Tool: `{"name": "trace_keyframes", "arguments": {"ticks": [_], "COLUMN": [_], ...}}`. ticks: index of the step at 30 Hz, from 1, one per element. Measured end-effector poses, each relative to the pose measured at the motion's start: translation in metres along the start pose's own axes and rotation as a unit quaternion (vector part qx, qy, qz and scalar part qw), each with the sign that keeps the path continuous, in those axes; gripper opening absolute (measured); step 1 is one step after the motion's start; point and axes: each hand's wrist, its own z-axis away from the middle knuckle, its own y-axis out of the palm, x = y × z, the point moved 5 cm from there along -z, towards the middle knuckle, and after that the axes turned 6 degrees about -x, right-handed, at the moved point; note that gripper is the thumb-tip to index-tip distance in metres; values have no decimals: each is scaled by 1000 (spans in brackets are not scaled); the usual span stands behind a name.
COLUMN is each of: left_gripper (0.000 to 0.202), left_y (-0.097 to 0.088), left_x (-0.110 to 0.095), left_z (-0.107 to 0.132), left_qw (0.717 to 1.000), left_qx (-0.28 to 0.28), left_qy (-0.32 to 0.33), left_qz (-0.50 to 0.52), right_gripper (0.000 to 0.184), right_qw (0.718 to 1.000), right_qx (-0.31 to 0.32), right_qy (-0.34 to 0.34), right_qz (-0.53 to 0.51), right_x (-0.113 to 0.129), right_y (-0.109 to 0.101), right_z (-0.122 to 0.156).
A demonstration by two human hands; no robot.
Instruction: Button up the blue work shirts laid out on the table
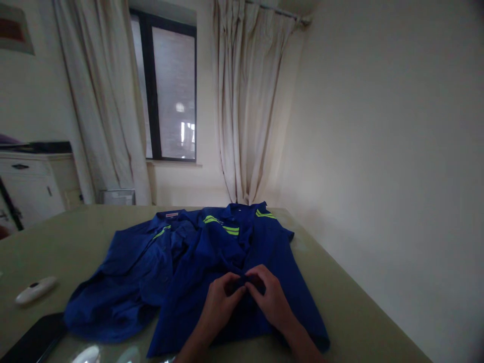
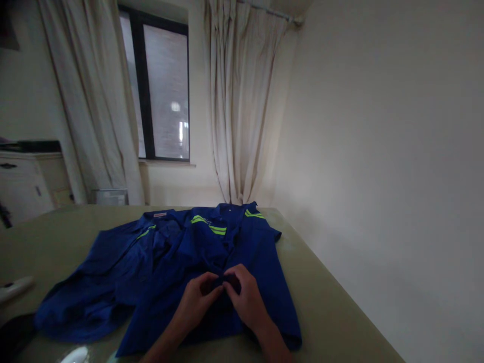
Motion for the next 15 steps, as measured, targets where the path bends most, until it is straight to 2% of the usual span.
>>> {"name": "trace_keyframes", "arguments": {"ticks": [5, 11, 15], "left_gripper": [17, 10, 13], "left_y": [0, 3, 4], "left_x": [-1, 0, 3], "left_z": [1, 2, 1], "left_qw": [1000, 999, 999], "left_qx": [-28, -35, -32], "left_qy": [14, 12, 11], "left_qz": [-2, 14, 35], "right_gripper": [22, 18, 22], "right_qw": [999, 999, 999], "right_qx": [17, 47, 45], "right_qy": [-34, -9, -25], "right_qz": [-3, 0, -4], "right_x": [4, 2, 4], "right_y": [3, 9, 10], "right_z": [2, 4, 4]}}
